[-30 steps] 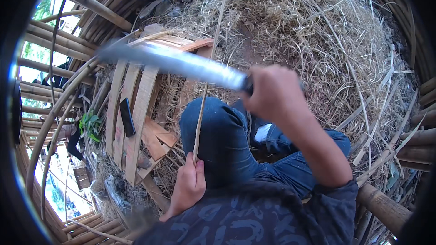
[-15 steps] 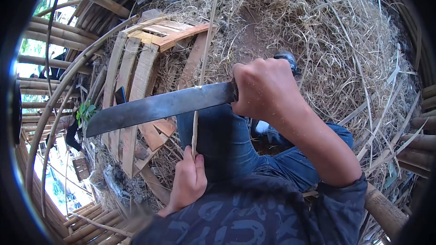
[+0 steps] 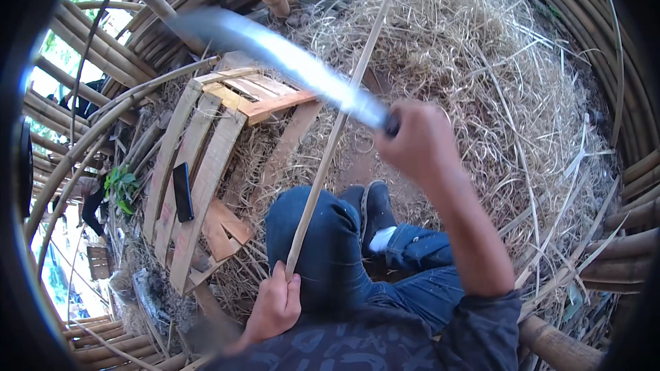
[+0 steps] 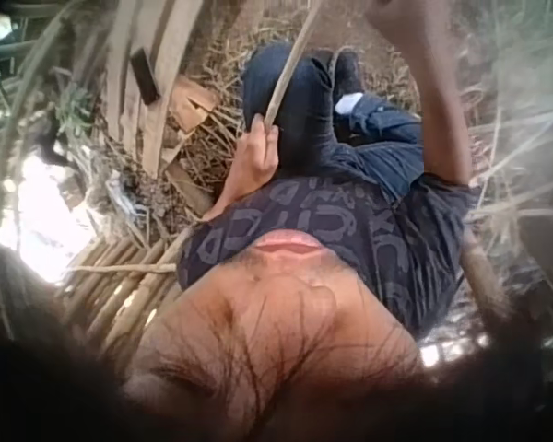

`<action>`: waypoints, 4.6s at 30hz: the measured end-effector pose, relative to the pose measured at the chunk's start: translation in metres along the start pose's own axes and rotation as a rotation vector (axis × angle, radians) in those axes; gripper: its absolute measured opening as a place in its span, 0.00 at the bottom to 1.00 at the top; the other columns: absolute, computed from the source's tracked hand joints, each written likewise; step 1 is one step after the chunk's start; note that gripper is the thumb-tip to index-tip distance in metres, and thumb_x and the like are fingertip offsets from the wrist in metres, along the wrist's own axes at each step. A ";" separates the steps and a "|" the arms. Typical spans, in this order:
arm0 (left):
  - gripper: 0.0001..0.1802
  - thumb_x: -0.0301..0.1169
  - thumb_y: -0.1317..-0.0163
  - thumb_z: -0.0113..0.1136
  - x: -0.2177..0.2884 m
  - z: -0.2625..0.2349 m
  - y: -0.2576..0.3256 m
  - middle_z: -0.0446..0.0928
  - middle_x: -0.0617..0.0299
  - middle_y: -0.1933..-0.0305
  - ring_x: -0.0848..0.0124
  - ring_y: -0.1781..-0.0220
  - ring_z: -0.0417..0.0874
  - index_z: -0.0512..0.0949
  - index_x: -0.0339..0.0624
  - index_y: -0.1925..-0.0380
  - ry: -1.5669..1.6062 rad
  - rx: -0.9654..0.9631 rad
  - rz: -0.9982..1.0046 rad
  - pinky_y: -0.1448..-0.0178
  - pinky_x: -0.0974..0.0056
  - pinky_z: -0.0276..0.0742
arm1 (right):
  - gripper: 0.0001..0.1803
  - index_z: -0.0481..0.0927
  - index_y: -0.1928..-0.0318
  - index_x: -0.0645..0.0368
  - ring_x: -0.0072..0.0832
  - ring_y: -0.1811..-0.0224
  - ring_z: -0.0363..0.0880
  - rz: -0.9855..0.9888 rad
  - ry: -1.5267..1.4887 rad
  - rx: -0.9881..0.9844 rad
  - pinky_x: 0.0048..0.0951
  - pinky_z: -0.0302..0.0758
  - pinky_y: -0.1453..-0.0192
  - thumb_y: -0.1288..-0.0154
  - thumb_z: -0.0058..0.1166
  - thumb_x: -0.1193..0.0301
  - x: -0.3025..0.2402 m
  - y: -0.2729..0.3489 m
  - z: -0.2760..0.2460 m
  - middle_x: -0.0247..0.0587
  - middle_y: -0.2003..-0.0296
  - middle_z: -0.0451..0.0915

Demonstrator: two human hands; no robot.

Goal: The person shaves a thin strip of bamboo with a machete. They hold the strip in one hand and repeatedly pull the blade along its length to remove layers while sitting in a bamboo structure.

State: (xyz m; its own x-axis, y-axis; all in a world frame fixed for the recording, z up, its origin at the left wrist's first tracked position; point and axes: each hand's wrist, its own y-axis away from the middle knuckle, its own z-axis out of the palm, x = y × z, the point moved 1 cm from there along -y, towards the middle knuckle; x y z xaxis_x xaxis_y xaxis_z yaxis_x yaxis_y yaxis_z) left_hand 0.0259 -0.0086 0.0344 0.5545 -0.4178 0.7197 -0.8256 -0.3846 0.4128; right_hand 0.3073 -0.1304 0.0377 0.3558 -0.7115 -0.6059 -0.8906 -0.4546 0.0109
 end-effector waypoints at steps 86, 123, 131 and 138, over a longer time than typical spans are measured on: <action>0.17 0.33 0.32 0.48 -0.012 -0.010 -0.005 0.68 0.45 0.85 0.48 0.82 0.74 0.70 0.34 0.77 -0.079 0.243 0.177 0.77 0.53 0.65 | 0.05 0.68 0.74 0.54 0.21 0.83 0.64 1.107 -1.454 0.030 0.29 0.70 0.74 0.43 0.50 0.71 0.185 0.233 0.173 0.29 0.82 0.63; 0.11 0.29 0.33 0.49 -0.024 0.006 0.008 0.70 0.42 0.85 0.44 0.81 0.75 0.67 0.34 0.74 -0.083 0.330 0.149 0.78 0.48 0.66 | 0.28 0.78 0.70 0.61 0.25 0.86 0.73 -0.146 0.206 -0.089 0.30 0.69 0.81 0.33 0.50 0.46 -0.016 0.009 -0.018 0.36 0.84 0.76; 0.11 0.29 0.33 0.51 -0.015 0.003 0.003 0.71 0.43 0.86 0.45 0.81 0.77 0.68 0.34 0.74 -0.122 0.300 0.174 0.78 0.49 0.69 | 0.29 0.77 0.70 0.64 0.41 0.79 0.80 -0.354 0.148 -0.196 0.40 0.76 0.72 0.39 0.57 0.46 -0.023 0.040 0.014 0.47 0.82 0.78; 0.10 0.30 0.34 0.52 -0.022 0.007 0.003 0.71 0.43 0.86 0.45 0.80 0.77 0.68 0.35 0.73 -0.135 0.308 0.175 0.78 0.48 0.70 | 0.35 0.72 0.77 0.61 0.43 0.82 0.80 -0.653 0.307 -0.352 0.39 0.75 0.78 0.43 0.54 0.37 -0.068 0.084 0.025 0.49 0.85 0.77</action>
State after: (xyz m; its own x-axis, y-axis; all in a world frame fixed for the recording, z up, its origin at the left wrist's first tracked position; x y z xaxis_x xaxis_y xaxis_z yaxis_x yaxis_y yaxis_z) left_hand 0.0120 -0.0063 0.0159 0.4338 -0.5957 0.6760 -0.8504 -0.5187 0.0886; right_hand 0.2015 -0.1069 0.0602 0.8819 -0.3358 -0.3308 -0.3523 -0.9358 0.0108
